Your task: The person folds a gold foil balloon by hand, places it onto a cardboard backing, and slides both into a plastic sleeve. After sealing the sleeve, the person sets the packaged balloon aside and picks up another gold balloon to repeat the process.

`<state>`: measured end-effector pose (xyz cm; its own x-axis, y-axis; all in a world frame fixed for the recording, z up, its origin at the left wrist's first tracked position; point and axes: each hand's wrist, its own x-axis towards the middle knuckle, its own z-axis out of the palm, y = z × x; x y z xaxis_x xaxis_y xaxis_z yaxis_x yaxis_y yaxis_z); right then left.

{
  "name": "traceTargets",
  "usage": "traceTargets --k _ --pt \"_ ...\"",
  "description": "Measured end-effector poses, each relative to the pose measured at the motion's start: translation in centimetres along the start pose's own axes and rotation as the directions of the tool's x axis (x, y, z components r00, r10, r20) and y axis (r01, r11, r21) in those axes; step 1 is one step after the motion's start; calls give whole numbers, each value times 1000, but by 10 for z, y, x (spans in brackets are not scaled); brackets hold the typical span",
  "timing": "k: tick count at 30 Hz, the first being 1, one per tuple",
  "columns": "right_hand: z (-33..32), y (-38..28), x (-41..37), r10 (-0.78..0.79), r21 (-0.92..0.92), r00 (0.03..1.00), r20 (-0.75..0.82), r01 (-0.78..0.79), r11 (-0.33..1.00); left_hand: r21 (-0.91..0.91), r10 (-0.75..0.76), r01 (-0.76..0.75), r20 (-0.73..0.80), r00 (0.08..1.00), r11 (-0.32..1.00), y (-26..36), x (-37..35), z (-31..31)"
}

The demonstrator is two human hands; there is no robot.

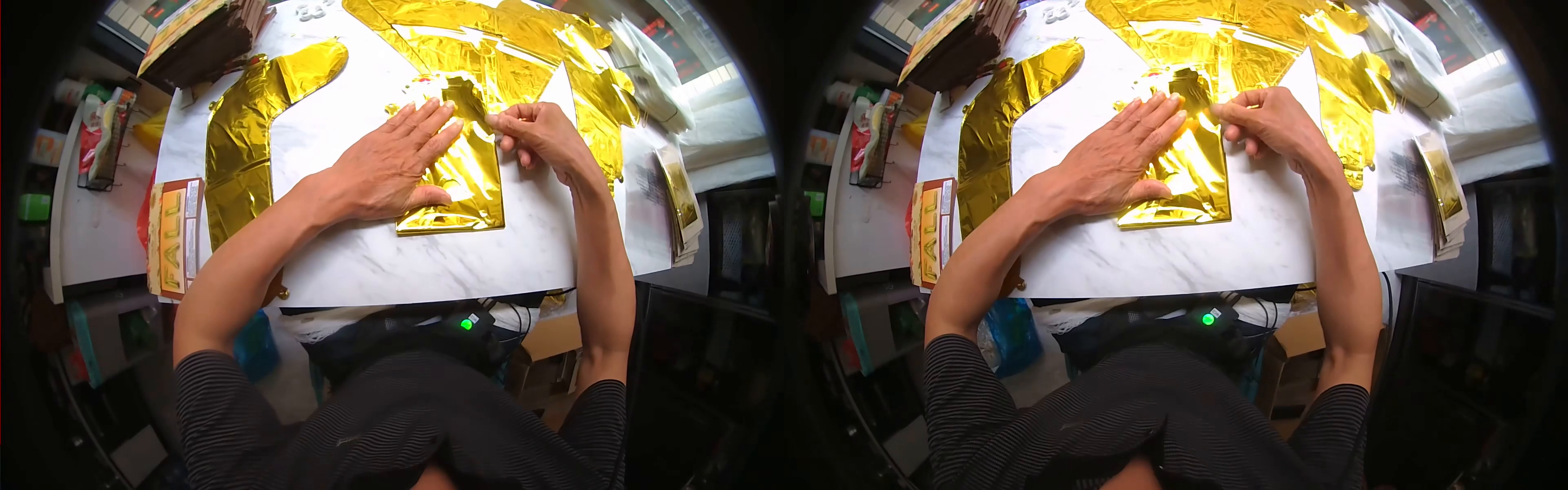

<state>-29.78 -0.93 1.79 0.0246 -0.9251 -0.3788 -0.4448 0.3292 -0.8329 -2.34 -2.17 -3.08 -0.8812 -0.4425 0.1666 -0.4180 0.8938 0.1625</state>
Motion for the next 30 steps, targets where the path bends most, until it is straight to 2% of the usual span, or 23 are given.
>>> traceTargets --k 1,3,8,10,13,15,17,19,24,30 --pt "1 0 -1 3 3 1000 1 -3 1000 15 5 -5 -7 1000 1000 0 0 0" --pt "4 -3 -4 -51 107 993 -102 62 992 19 7 -7 -1 1000 1000 -1 0 0" --pt "2 2 0 -42 125 998 -44 47 991 15 7 -7 8 1000 1000 0 1 -3" --pt "3 2 1 -30 126 999 -45 36 991 -13 -25 25 66 997 1000 3 1 -8" --pt "4 2 2 -50 115 999 -3 50 992 -9 -22 23 53 998 1000 3 0 -7" --pt "2 -2 1 -9 -30 999 49 10 999 -4 -29 29 68 997 1000 3 1 -8" --pt "1 -1 3 -2 -36 998 69 4 999 0 -34 34 84 996 999 3 1 -6" --pt "2 1 5 4 -44 996 90 0 999 18 -10 10 20 1000 1000 2 1 -4" --pt "8 2 5 -4 30 1000 2 4 1000 21 2 -2 6 1000 1000 1 1 -2" --pt "11 3 3 10 34 999 -41 -9 999 28 -3 2 40 999 1000 1 2 -4"
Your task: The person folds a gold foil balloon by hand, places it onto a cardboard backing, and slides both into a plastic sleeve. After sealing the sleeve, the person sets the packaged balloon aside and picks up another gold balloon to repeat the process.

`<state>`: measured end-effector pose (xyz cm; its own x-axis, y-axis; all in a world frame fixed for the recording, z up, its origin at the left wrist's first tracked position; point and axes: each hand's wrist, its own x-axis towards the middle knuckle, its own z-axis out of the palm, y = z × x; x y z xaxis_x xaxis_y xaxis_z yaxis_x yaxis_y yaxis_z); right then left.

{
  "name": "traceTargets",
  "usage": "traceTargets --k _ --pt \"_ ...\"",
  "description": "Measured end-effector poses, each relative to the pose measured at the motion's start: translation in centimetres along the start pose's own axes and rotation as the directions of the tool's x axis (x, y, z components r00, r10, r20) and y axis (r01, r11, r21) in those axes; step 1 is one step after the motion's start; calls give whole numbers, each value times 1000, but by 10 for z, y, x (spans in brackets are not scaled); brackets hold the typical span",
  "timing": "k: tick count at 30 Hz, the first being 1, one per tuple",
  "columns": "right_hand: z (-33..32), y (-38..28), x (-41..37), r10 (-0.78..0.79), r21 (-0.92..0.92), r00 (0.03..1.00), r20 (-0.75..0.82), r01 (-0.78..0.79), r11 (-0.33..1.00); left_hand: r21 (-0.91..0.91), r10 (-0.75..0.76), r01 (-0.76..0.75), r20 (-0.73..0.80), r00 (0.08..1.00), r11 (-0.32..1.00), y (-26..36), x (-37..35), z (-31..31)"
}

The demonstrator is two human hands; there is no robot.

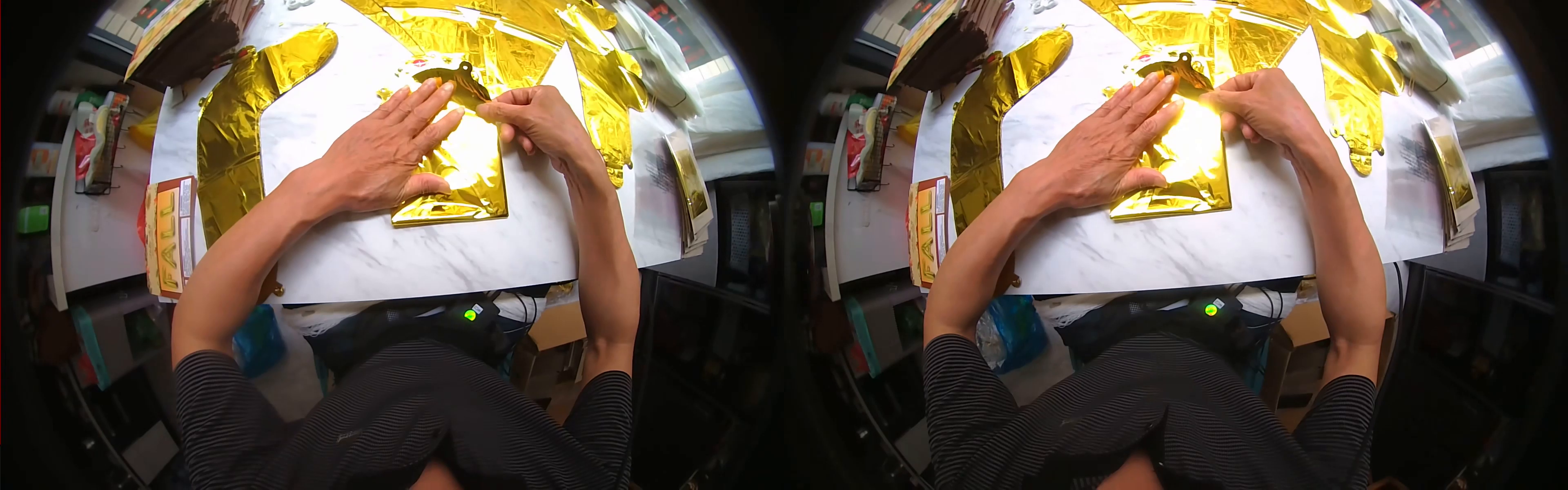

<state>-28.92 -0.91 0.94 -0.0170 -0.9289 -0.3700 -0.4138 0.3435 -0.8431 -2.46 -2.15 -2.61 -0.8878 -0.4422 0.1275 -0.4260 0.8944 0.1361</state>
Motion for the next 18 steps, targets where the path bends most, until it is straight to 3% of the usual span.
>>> traceTargets --k 11,18 --pt "4 3 -3 -27 14 999 -43 27 1000 0 -17 17 32 999 1000 2 0 -2" --pt "6 1 -4 -18 53 995 -99 23 998 29 30 -29 -34 999 999 -1 0 3"
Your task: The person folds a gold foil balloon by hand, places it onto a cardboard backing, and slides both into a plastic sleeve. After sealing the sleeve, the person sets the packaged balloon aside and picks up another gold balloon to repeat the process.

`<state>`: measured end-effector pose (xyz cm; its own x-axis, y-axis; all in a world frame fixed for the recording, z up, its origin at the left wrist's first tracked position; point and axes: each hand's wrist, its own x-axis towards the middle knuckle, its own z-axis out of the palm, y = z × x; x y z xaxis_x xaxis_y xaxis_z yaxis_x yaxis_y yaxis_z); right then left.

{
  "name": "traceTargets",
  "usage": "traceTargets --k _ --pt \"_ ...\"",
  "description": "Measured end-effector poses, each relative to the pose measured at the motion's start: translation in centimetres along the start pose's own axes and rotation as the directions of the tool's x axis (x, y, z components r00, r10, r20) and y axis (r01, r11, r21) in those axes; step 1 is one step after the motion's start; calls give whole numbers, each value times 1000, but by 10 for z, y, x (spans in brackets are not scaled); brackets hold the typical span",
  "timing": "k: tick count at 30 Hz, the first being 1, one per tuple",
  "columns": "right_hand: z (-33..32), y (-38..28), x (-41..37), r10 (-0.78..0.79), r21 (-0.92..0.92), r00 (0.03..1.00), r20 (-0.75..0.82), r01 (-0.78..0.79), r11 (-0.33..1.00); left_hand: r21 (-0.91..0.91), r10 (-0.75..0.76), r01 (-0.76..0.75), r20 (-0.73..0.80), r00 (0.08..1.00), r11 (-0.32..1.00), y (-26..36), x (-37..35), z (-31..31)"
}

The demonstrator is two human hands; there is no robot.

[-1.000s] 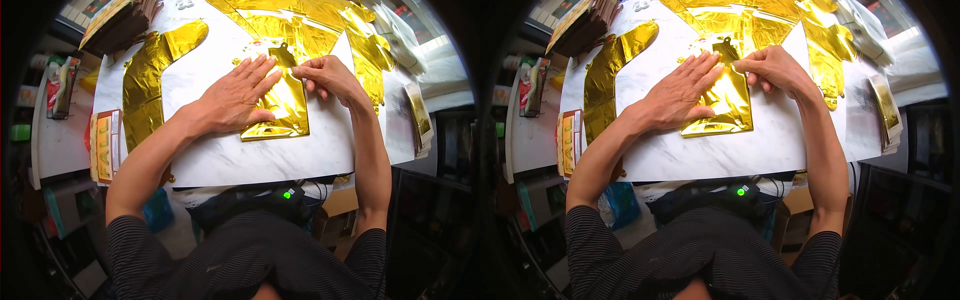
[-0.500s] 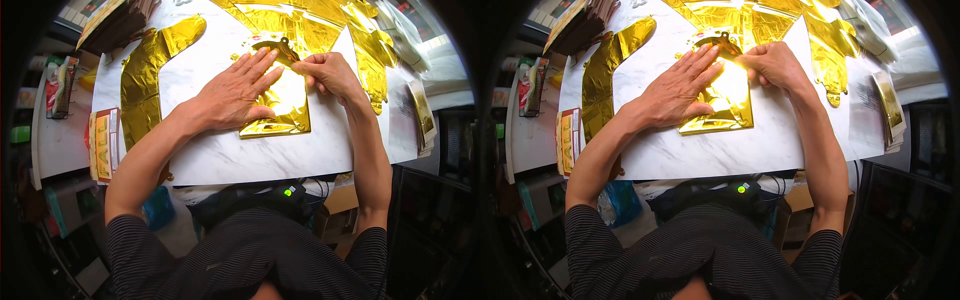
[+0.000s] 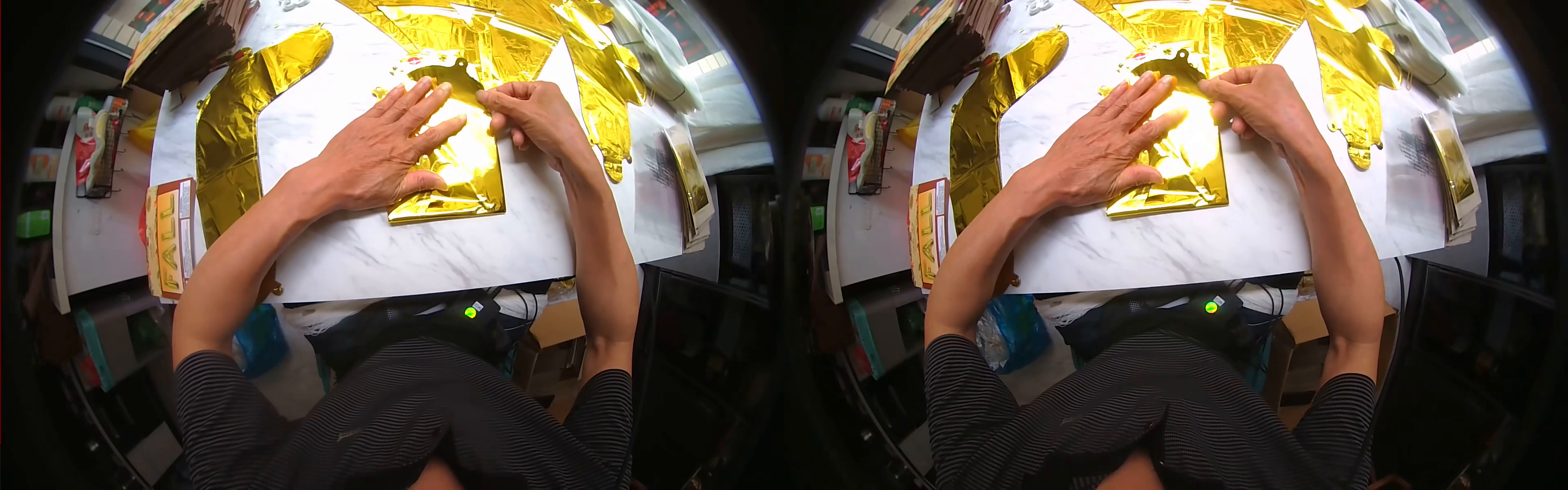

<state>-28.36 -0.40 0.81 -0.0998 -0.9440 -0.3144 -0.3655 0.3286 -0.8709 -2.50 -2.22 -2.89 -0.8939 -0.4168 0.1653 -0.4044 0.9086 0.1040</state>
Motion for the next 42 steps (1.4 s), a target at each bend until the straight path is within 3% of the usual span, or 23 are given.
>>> traceTargets --k 19,22,24,25,26,28,30,31,35,42 --pt "2 -5 6 -8 -65 999 -34 6 998 11 5 -5 5 1000 1000 0 -1 1" --pt "6 3 8 -4 -103 995 -100 -7 995 3 3 -3 -5 1000 1000 0 -1 2" --pt "8 10 -5 -326 -399 918 -226 218 891 -12 -9 9 13 1000 1000 1 -1 0" --pt "12 14 -20 -487 -518 852 -194 333 788 -29 -20 21 34 999 999 1 -1 0" --pt "16 18 -34 -487 -519 853 -188 335 786 -31 -25 26 33 999 999 1 -2 0" --pt "24 27 -56 -799 -620 596 82 658 427 -31 -1 2 10 1000 1000 0 -2 1" --pt "30 33 -69 -749 -624 593 296 714 318 -14 -11 12 32 999 1000 1 -2 -1" --pt "32 38 -73 -672 -616 657 342 696 368 8 -19 18 51 999 1000 1 0 -2" --pt "32 47 -74 -586 -690 730 352 625 366 12 -13 13 41 999 1000 1 -2 -2" --pt "34 48 -74 -594 -710 724 351 619 335 -153 60 -45 92 994 987 -12 -2 -9"
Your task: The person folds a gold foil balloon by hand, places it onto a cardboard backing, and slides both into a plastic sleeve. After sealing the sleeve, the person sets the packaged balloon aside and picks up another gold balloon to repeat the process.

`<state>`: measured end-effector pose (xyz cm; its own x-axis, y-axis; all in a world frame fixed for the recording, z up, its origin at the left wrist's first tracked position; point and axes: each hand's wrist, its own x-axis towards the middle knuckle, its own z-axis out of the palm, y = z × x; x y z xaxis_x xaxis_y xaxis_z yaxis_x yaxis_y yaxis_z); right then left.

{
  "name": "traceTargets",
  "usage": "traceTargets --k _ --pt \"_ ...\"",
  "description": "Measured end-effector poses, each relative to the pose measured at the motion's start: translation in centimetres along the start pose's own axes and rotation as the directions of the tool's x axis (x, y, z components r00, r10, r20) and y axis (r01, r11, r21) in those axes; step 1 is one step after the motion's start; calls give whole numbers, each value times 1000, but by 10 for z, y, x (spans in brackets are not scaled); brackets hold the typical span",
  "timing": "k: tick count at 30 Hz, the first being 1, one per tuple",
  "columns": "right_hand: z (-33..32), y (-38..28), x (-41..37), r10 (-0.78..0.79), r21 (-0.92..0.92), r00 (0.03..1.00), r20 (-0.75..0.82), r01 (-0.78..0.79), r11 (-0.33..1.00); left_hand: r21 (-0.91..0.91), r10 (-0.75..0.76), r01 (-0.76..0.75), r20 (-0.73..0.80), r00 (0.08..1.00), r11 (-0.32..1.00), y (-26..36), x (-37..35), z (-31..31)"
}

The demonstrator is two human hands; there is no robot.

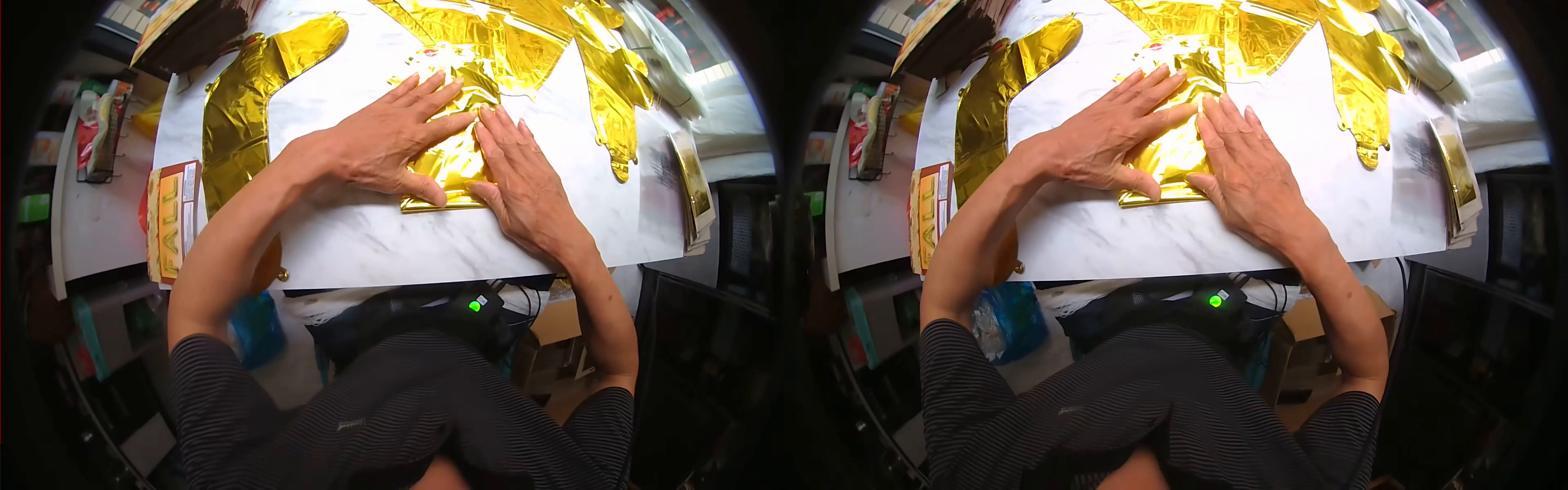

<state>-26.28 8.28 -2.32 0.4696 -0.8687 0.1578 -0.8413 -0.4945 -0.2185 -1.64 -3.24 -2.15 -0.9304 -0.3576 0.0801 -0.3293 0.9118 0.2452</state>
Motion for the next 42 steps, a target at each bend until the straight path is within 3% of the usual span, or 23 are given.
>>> traceTargets --k 12,21,28,31,33,34,35,36,39,40,42 --pt "1 -2 0 3 -27 1000 -14 -3 1000 -49 77 -74 67 995 996 -5 0 -8" --pt "-10 -26 -29 -52 -43 991 124 58 997 -1 60 -60 66 996 998 -4 -2 -6" --pt "-10 -24 -32 -45 -20 992 116 47 999 13 67 -67 50 997 998 -2 -1 -7" --pt "-12 -23 -31 -36 15 997 74 35 999 4 73 -73 60 996 997 -3 0 -8" --pt "-16 -13 -27 -35 119 996 -86 45 992 -3 71 -71 70 995 997 -3 0 -10" --pt "-19 -9 -22 -33 116 996 -87 43 992 -11 69 -68 82 994 998 -2 0 -10" --pt "-24 -5 -14 284 355 951 -122 -225 907 -12 73 -72 82 994 997 -2 1 -11" --pt "-30 0 -5 574 575 815 -78 -433 694 -17 67 -65 95 993 998 -2 1 -12" --pt "-42 18 28 679 626 716 161 -606 491 -14 62 -60 108 992 998 0 1 -13" --pt "-42 25 36 681 627 716 156 -604 492 -8 56 -55 107 993 998 0 1 -13" --pt "-39 34 49 659 707 707 258 -603 370 -11 60 -59 101 993 998 -1 1 -13"
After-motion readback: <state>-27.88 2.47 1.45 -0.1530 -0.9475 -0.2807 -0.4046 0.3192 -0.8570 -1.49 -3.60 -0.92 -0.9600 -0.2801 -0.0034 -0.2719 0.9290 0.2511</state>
